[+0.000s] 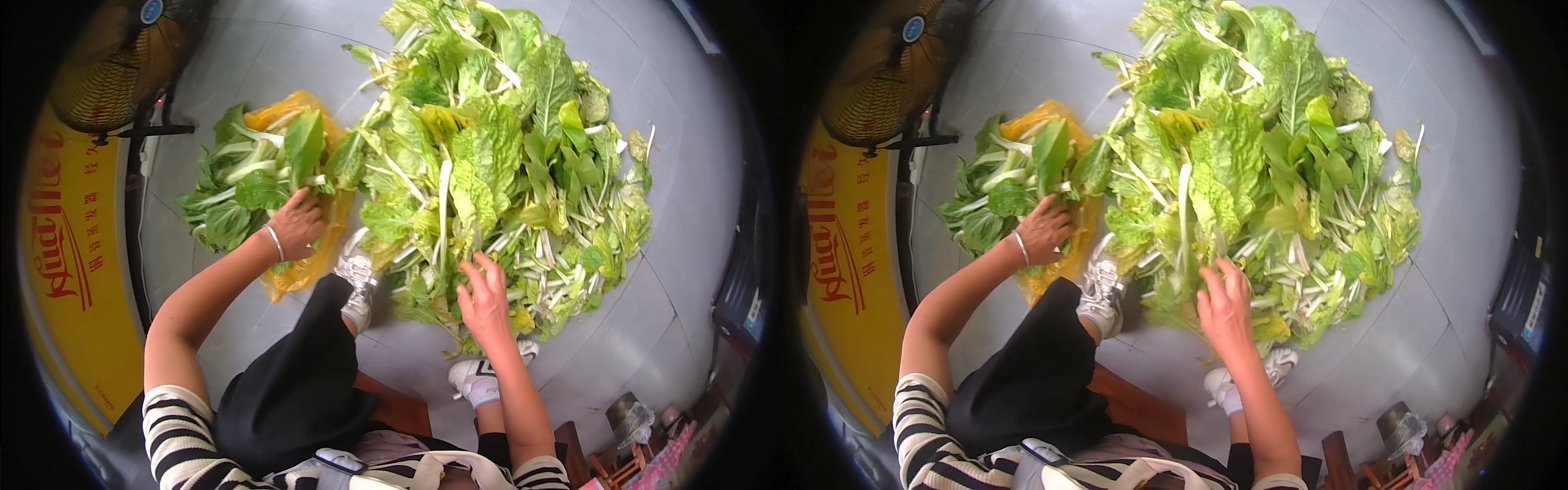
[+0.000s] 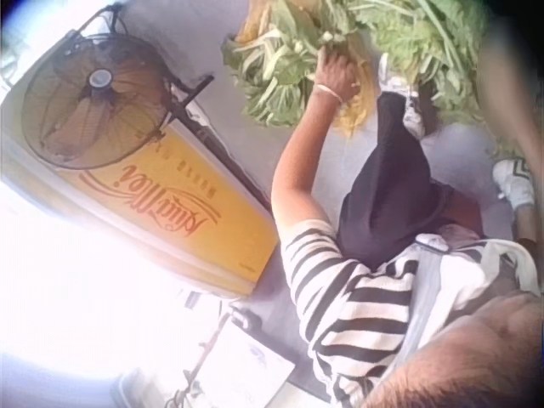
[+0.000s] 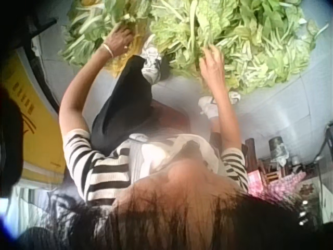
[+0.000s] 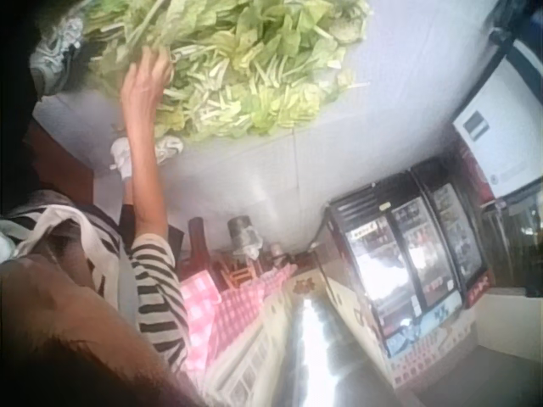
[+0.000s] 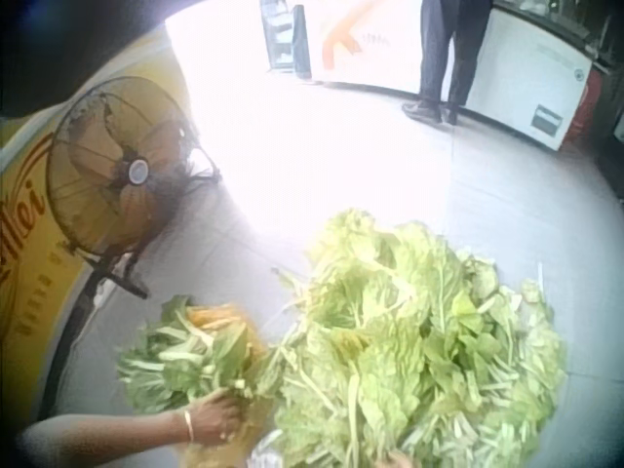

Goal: The person sits on the floor and sorts through a large pile of leafy green vegetables, separating leaves and stems by hand. The person occasionally pauses to adjust their position or scratch their arm. The sorted vegetables are placed into a pile on the floor.

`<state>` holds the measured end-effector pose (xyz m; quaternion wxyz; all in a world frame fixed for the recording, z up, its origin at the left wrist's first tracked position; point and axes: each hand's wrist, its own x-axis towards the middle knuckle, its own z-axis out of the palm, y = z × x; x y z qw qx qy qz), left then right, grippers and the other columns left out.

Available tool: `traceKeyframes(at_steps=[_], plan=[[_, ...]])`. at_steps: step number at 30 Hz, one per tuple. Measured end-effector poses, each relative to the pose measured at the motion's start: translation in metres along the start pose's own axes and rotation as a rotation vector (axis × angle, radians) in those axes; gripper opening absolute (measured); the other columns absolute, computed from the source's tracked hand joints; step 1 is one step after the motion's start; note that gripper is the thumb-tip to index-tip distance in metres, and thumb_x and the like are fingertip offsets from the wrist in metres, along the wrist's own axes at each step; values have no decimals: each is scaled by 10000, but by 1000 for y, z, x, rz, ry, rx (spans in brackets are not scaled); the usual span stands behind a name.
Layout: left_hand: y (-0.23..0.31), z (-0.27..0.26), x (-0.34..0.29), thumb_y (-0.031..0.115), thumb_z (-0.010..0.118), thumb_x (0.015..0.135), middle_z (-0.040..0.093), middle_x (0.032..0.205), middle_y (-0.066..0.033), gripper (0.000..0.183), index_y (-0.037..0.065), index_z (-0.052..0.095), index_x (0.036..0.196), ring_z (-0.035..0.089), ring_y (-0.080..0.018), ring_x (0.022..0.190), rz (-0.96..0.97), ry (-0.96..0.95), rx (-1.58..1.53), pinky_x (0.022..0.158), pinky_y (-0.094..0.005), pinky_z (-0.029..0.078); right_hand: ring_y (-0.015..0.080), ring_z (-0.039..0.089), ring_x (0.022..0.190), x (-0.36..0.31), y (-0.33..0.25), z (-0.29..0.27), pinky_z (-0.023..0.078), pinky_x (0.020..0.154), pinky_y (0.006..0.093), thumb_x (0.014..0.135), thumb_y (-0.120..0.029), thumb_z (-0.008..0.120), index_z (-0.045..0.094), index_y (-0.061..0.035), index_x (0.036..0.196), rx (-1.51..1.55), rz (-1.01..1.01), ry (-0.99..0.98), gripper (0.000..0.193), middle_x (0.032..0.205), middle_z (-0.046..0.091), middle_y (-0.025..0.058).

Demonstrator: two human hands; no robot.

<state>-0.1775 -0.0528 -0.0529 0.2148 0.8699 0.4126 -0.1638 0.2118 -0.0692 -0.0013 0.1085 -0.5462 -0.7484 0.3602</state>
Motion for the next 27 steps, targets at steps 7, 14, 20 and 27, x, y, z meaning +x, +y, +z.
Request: traceKeyframes(at_steps=[7,14,20,27], plan=[[28,-6,17,92,570,716,575,989,-153,211,32,603,915,517,-325,1115,58,182,45,1045,-444,327,405,166,1394,54,-8,22,172,1128,559,674,-267,809,231,-85,1452,-91,390,183,987,1506,149,238],[59,14,24,94,556,726,560,885,-125,142,53,576,860,556,-296,988,24,320,-215,1022,-456,354,368,514,1106,103,8,50,504,849,477,720,-36,714,256,-147,1450,-77,525,332,868,1400,331,235],[56,27,20,129,544,741,573,893,-116,174,82,620,890,565,-270,984,-29,248,-60,1049,-440,322,275,623,919,60,68,-32,594,625,323,725,111,586,218,-74,1461,494,738,519,844,1281,451,217],[11,51,-28,138,529,755,565,1187,-14,197,115,621,928,366,-195,1314,33,150,235,1134,-519,169,236,573,1046,-3,185,-109,494,883,349,723,52,663,359,-84,1402,623,728,654,757,1244,538,135]])
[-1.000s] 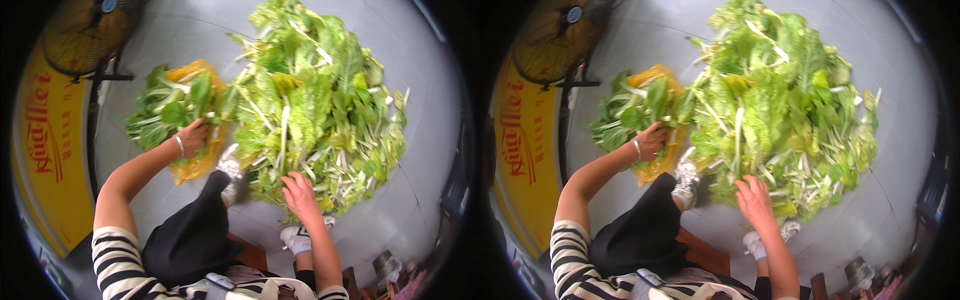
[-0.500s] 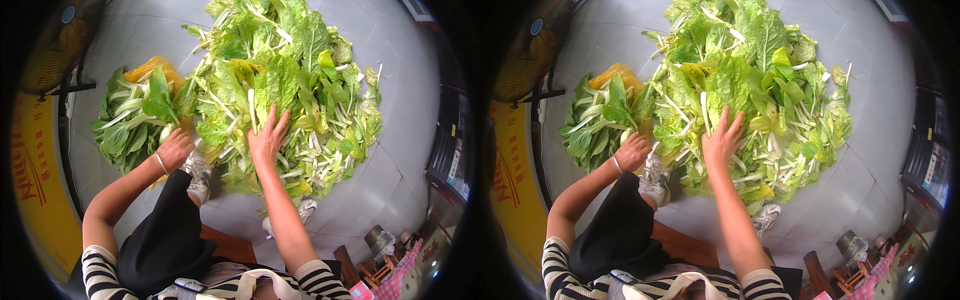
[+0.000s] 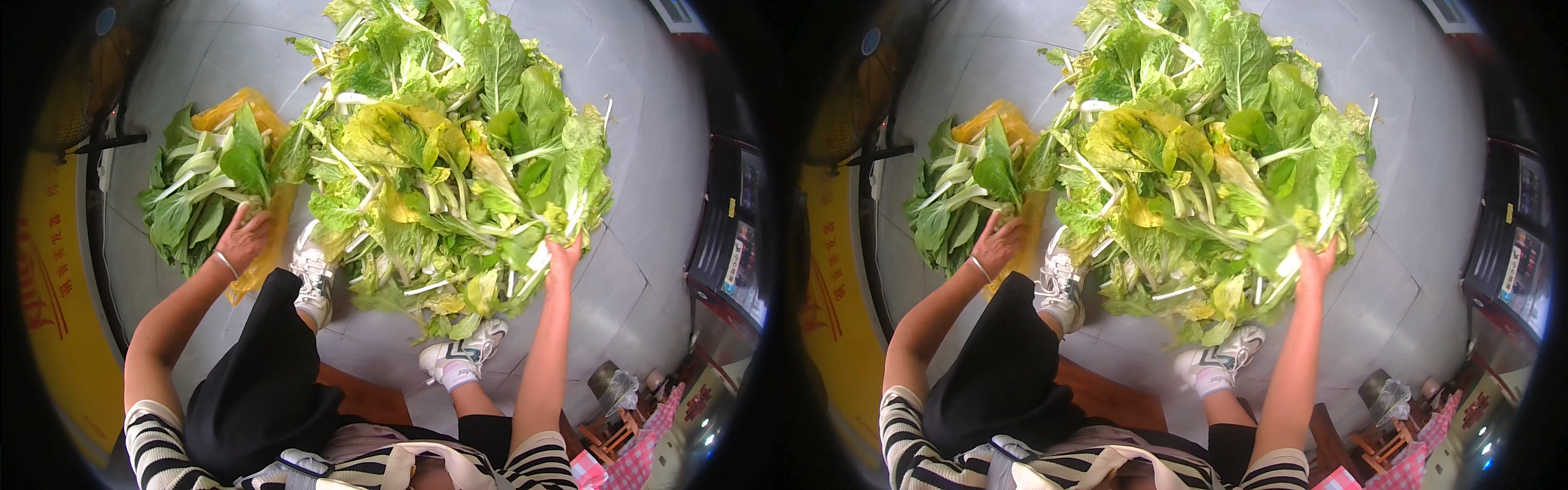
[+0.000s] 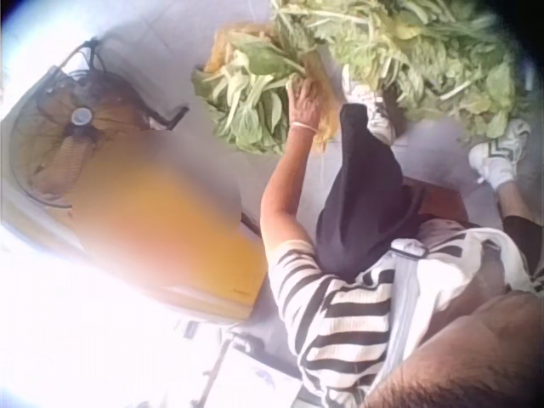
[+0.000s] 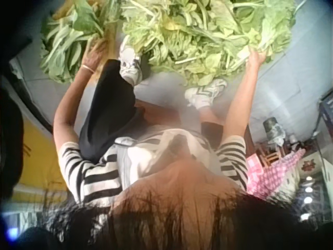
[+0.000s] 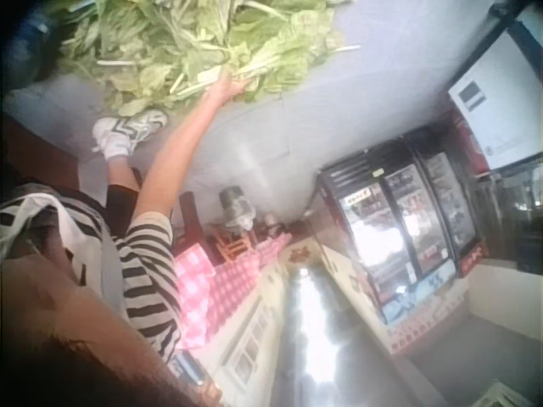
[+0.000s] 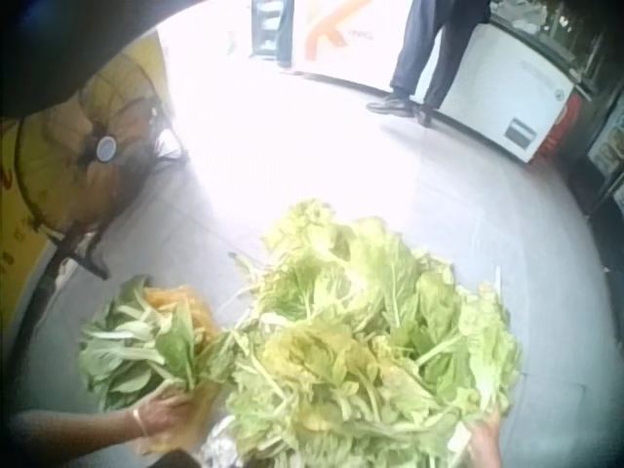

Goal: The person sits on the floor and sorts through a large pile of leafy green vegetables, separating leaves and stems by hand. The person occasionally pauses to adjust their position or scratch their arm. The sorted vegetables are placed into a pile on the floor.

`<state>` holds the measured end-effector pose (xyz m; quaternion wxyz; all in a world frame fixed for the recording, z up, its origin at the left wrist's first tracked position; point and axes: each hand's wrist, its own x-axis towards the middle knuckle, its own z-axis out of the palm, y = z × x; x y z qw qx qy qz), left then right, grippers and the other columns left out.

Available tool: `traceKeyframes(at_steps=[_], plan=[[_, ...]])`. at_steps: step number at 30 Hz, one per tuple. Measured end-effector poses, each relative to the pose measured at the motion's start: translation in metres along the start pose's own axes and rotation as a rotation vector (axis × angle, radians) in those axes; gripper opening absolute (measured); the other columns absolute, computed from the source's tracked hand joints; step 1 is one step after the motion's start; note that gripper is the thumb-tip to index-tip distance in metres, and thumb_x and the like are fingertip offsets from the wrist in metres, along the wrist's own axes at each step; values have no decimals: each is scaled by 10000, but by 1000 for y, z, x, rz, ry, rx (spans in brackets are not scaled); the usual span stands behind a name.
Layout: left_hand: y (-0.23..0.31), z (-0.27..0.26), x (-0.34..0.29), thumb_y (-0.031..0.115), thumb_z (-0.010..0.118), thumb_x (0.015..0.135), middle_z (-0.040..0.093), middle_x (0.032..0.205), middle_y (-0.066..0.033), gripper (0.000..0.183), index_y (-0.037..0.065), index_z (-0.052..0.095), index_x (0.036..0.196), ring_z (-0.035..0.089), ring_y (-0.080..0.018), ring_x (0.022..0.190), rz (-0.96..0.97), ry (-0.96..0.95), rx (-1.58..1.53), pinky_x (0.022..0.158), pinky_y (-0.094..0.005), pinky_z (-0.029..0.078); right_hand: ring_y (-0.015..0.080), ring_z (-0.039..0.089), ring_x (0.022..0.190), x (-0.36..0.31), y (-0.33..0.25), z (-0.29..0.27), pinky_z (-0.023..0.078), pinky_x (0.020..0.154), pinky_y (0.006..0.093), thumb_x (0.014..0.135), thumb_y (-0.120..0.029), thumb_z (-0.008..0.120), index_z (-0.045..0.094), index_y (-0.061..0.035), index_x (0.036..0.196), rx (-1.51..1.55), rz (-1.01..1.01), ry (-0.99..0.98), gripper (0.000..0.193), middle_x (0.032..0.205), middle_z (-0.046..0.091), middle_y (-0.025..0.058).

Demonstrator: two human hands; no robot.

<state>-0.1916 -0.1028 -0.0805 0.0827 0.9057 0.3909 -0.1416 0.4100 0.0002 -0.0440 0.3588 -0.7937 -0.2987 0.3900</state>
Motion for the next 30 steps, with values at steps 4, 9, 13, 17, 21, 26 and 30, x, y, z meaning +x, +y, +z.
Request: traceKeyframes(at_steps=[4,9,13,17,21,26,30], plan=[[-25,-2,-36,149,510,804,461,1374,-10,321,101,622,1101,216,-207,1416,-25,-223,83,1146,-520,137,222,568,1032,39,34,-33,459,889,338,708,42,681,393,-55,1342,43,13,65,704,1208,553,111],[12,-6,-22,161,508,785,521,1302,-127,300,43,620,1038,272,-264,1400,-142,-86,-83,1144,-493,154,292,537,1105,29,8,-30,424,942,404,733,-61,701,368,-28,1345,-772,-133,510,698,1260,522,144],[42,-9,11,237,560,743,543,1266,-148,357,35,629,1030,368,-316,1332,-52,0,-355,1116,-497,230,313,477,1197,-36,-34,22,379,1022,443,753,-66,653,399,-53,1340,-771,-605,452,639,1307,485,165],[53,-12,28,199,571,732,551,1243,-153,317,55,636,1007,441,-329,1256,-68,74,-487,1078,-481,301,312,275,1371,-100,-38,122,258,1125,427,733,-83,717,288,-63,1420,-497,-491,-358,810,1451,313,184],[65,-8,36,84,585,688,555,1198,-156,283,66,629,967,477,-347,1184,-234,212,-590,1009,-467,364,387,105,1417,-104,-35,203,191,1146,490,668,-246,815,87,-133,1498,-889,-399,-251,1109,1528,80,226],[80,-6,40,6,570,726,531,1219,-177,261,85,625,969,519,-388,1096,-420,135,-807,934,-430,435,328,521,1098,-74,-42,219,482,856,436,738,-101,733,143,-204,1495,-805,-265,-247,965,1374,346,254],[83,-11,42,-12,570,738,540,1202,-189,281,99,649,984,538,-401,1063,-476,212,-915,901,-429,460,193,603,740,-55,-55,181,530,574,273,723,94,600,302,-96,1421,-291,-54,-261,782,1020,573,156]])
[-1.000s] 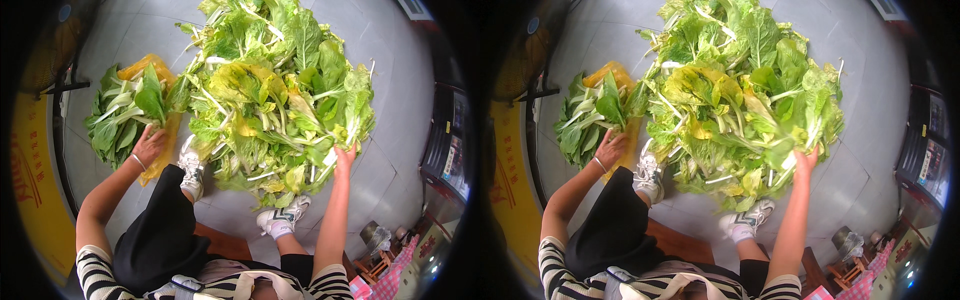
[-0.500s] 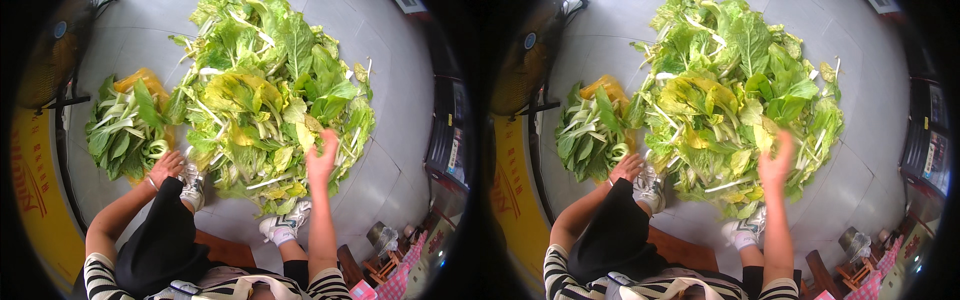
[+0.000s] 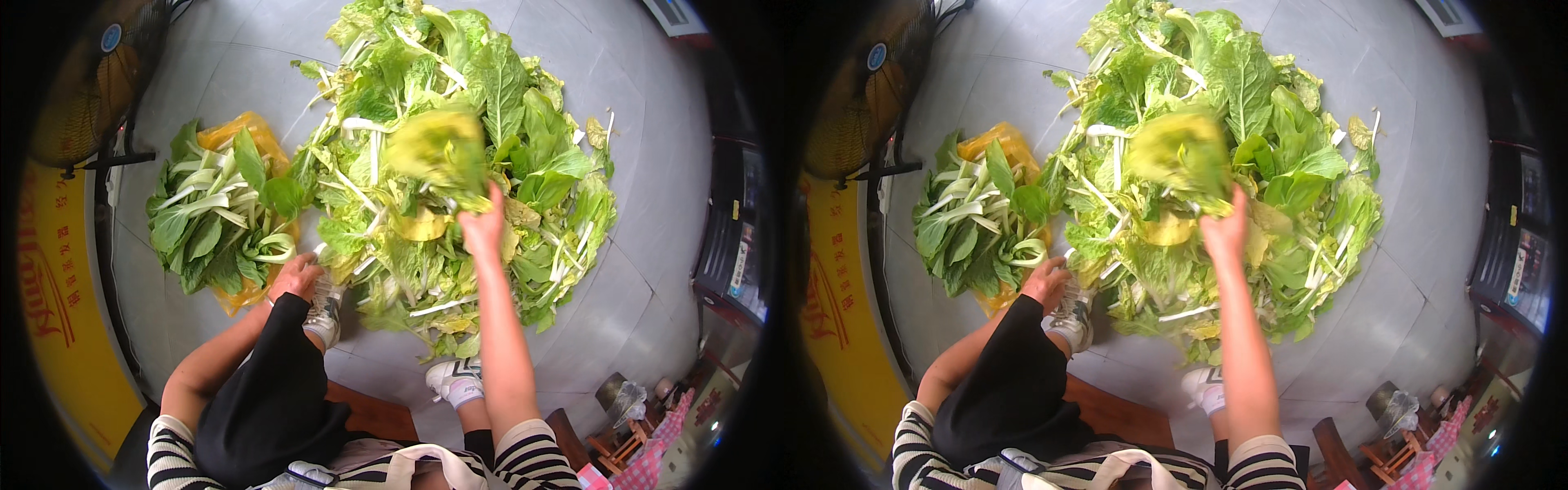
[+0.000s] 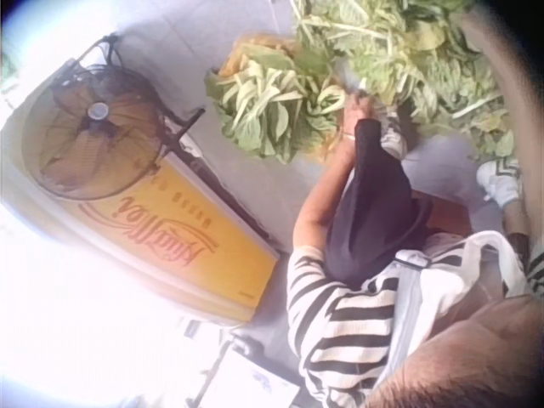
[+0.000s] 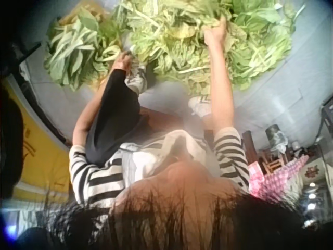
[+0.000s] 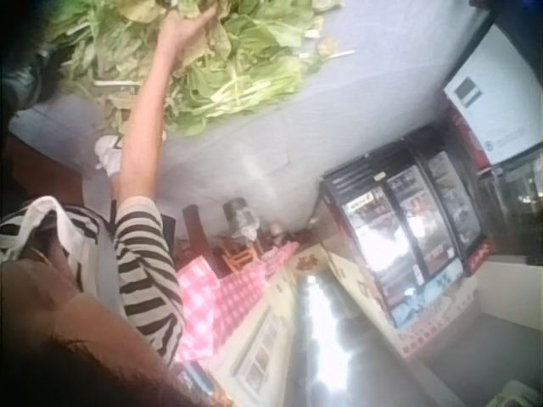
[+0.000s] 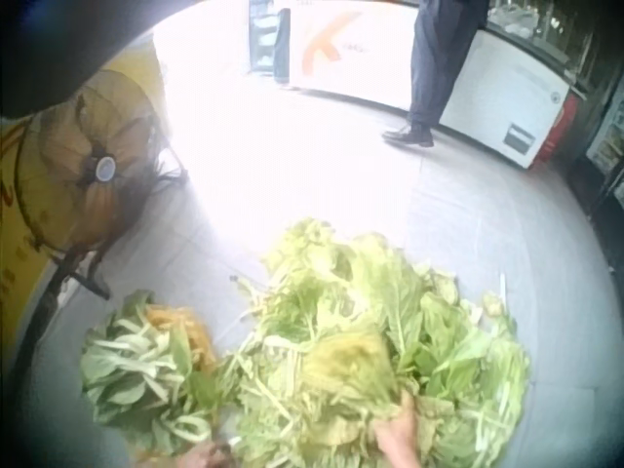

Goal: The person sits on the floor and sorts through a large pile of leafy green vegetables, separating leaves and stems by hand. The person occasionally pauses to adjust their position or scratch their arm. The sorted vegetables are placed into a pile on the floor.

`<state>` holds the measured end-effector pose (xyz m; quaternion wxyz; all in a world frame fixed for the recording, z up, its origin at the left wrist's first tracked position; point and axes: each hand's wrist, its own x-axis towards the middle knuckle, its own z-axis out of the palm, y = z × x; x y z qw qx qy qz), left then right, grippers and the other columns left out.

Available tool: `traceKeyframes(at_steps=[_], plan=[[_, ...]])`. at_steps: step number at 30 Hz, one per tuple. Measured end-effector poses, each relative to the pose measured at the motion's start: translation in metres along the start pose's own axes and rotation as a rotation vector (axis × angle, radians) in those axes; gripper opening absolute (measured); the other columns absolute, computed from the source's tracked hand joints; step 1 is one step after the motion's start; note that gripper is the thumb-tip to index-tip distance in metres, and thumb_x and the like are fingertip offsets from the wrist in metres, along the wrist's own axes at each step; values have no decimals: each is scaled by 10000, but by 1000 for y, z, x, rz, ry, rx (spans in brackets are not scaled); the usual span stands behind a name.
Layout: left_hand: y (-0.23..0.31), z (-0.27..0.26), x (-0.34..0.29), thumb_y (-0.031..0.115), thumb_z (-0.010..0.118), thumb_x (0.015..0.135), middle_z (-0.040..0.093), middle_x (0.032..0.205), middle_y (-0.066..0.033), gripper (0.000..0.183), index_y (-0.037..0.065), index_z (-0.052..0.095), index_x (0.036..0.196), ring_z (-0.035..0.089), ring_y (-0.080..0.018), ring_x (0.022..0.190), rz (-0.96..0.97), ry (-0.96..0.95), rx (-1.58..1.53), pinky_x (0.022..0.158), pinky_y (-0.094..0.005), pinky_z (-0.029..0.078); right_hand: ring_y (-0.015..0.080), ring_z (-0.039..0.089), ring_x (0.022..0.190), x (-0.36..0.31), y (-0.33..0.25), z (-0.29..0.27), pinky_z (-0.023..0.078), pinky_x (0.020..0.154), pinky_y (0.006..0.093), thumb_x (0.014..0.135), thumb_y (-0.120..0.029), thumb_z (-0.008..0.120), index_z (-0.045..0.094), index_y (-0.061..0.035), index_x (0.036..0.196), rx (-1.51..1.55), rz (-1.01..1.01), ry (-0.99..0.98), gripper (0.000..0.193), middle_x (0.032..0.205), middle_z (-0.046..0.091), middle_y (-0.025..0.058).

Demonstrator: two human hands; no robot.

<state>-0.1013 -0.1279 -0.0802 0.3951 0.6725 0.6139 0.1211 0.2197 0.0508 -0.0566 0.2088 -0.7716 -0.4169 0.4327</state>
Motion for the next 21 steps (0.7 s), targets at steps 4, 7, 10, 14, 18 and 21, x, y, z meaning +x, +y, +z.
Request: traceKeyframes(at_steps=[4,7,10,14,18,21], plan=[[7,-7,4,-64,582,736,531,1223,-213,273,62,643,970,564,-413,1046,53,37,16,844,-434,498,159,602,696,-5,23,-108,522,552,218,714,104,550,459,1,1240,487,26,86,544,1004,590,143],[16,-7,12,-57,573,748,514,1240,-217,289,59,631,1006,535,-415,1092,44,9,-5,879,-435,479,188,617,734,6,46,-175,521,605,293,740,-10,638,477,-19,1212,294,160,170,499,1047,599,151],[32,-7,21,-46,569,777,496,1261,-217,292,63,615,1045,509,-418,1131,61,-16,-62,909,-433,466,273,574,1035,0,55,-198,461,882,430,746,-125,723,446,-7,1257,-296,-83,506,594,1207,542,185],[62,-13,29,7,574,814,501,1261,-199,252,68,615,1054,516,-397,1133,8,-48,-157,919,-419,463,306,460,1236,-9,17,-140,378,1045,440,756,-90,719,354,-26,1388,-356,-324,608,732,1376,430,182],[87,-22,45,78,579,821,541,1215,-165,232,94,619,1049,544,-375,1079,-37,-36,-253,888,-407,466,312,360,1329,4,-43,-17,319,1096,434,779,-89,700,315,-74,1421,-222,-437,-9,749,1437,341,203],[94,-28,50,51,604,823,544,1217,-145,227,74,625,1048,550,-345,1093,-40,-32,-311,908,-390,458,443,214,1373,43,-79,40,227,1074,630,715,-219,767,98,-189,1498,-531,-238,78,1030,1538,57,206]])
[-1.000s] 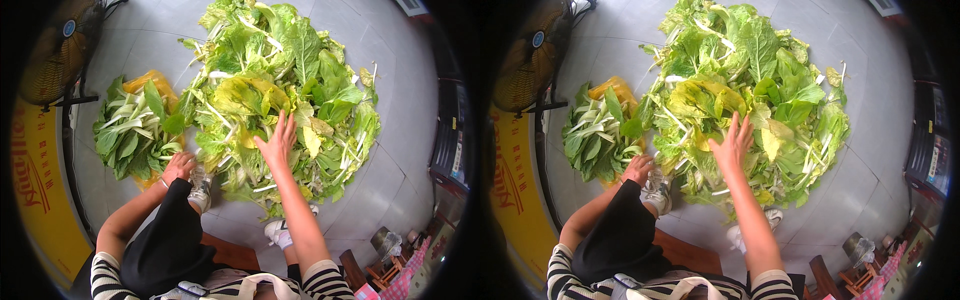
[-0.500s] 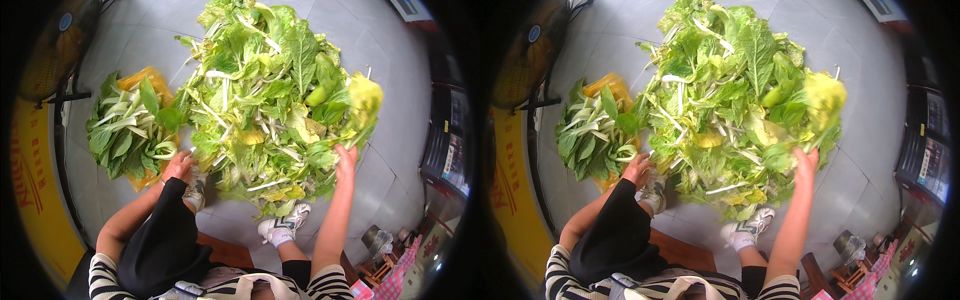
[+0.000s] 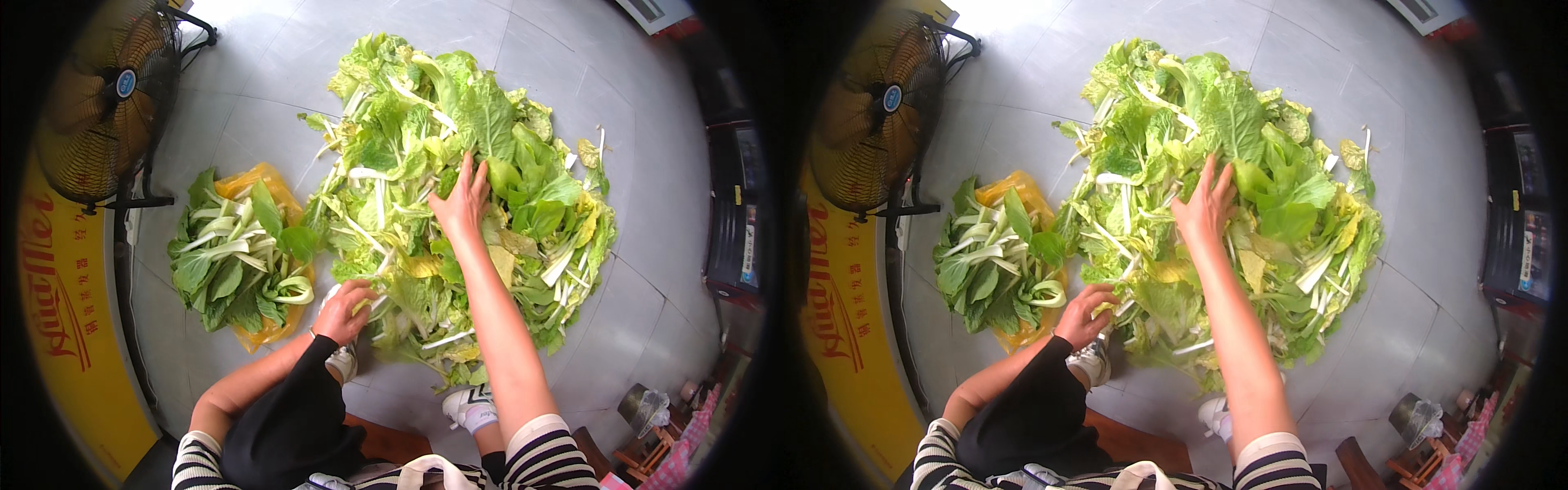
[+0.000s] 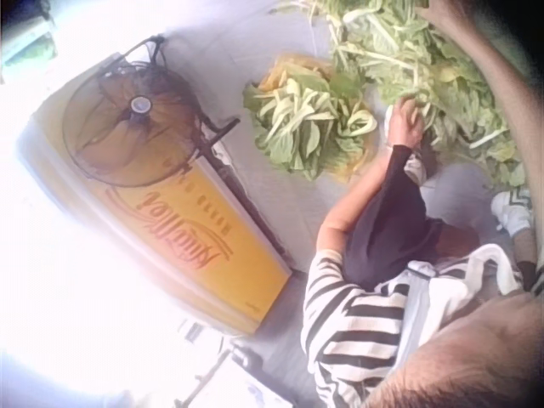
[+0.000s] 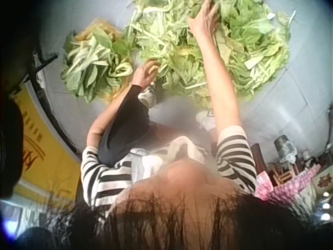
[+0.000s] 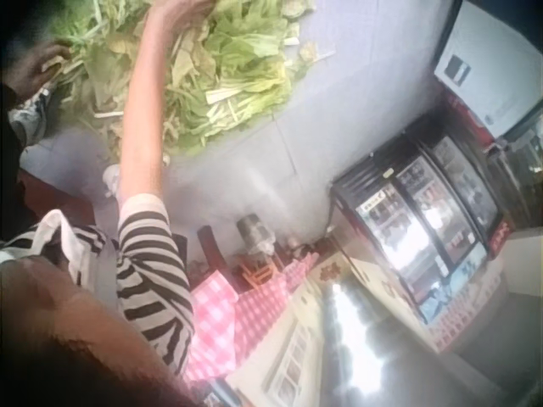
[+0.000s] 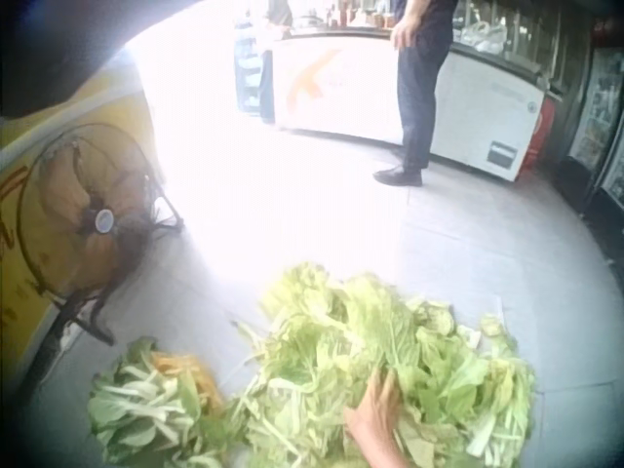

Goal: The person sits on the floor and sorts through a large pile of leafy green vegetables, separating leaves and stems by hand. The person occasionally pauses to adjust their position or scratch their arm. The sorted vegetables are placed into a pile on the floor.

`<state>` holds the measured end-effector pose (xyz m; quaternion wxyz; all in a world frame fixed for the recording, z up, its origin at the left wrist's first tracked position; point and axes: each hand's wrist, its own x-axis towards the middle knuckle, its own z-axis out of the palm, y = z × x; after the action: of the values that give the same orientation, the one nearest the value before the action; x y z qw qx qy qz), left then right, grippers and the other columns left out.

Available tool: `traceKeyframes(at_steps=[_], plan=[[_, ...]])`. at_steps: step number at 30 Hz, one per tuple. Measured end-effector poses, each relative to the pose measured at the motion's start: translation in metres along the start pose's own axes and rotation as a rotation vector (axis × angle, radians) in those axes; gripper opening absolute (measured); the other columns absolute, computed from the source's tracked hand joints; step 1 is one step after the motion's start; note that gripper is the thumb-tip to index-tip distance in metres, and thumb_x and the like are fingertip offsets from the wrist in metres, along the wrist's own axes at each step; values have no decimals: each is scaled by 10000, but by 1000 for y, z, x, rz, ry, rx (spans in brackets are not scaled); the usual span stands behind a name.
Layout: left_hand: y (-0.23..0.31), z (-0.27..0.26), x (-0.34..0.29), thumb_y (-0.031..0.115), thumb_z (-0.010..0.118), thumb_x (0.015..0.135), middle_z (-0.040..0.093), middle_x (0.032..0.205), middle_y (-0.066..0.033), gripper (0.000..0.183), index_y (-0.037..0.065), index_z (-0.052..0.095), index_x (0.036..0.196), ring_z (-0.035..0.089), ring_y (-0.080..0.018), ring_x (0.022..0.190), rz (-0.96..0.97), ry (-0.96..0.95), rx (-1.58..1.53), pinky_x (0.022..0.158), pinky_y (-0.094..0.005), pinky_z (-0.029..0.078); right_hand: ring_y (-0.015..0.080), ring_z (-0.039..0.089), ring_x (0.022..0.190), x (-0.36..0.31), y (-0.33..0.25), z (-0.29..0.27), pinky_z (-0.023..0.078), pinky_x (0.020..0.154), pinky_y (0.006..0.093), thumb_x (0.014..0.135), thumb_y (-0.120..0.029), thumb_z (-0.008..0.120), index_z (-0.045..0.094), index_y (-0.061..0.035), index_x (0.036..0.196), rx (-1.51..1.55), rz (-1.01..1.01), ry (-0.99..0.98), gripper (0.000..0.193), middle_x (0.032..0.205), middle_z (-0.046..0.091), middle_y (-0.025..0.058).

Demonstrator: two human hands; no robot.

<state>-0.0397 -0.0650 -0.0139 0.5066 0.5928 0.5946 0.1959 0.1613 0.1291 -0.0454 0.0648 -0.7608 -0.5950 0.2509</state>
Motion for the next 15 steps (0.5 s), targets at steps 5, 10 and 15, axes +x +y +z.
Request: traceKeyframes(at_steps=[5,10,15], plan=[[-7,-10,-11,35,599,824,577,1144,-135,200,45,632,1021,569,-297,1071,-68,-60,-76,905,-364,457,460,321,1307,29,-15,18,317,994,669,688,-238,781,121,-238,1497,11,206,-49,1045,1540,52,197],[-18,-4,-14,36,599,836,611,974,-125,170,17,634,1000,612,-247,905,-117,-36,-248,795,-322,481,242,609,945,35,5,11,560,663,273,733,50,683,224,-213,1462,197,328,63,901,1502,233,163],[-24,0,-16,37,605,850,618,985,-119,168,10,644,1011,619,-220,908,-182,-16,-318,774,-310,489,253,586,1030,40,64,-46,538,800,330,755,46,644,293,-140,1438,638,310,241,790,1384,414,157]])
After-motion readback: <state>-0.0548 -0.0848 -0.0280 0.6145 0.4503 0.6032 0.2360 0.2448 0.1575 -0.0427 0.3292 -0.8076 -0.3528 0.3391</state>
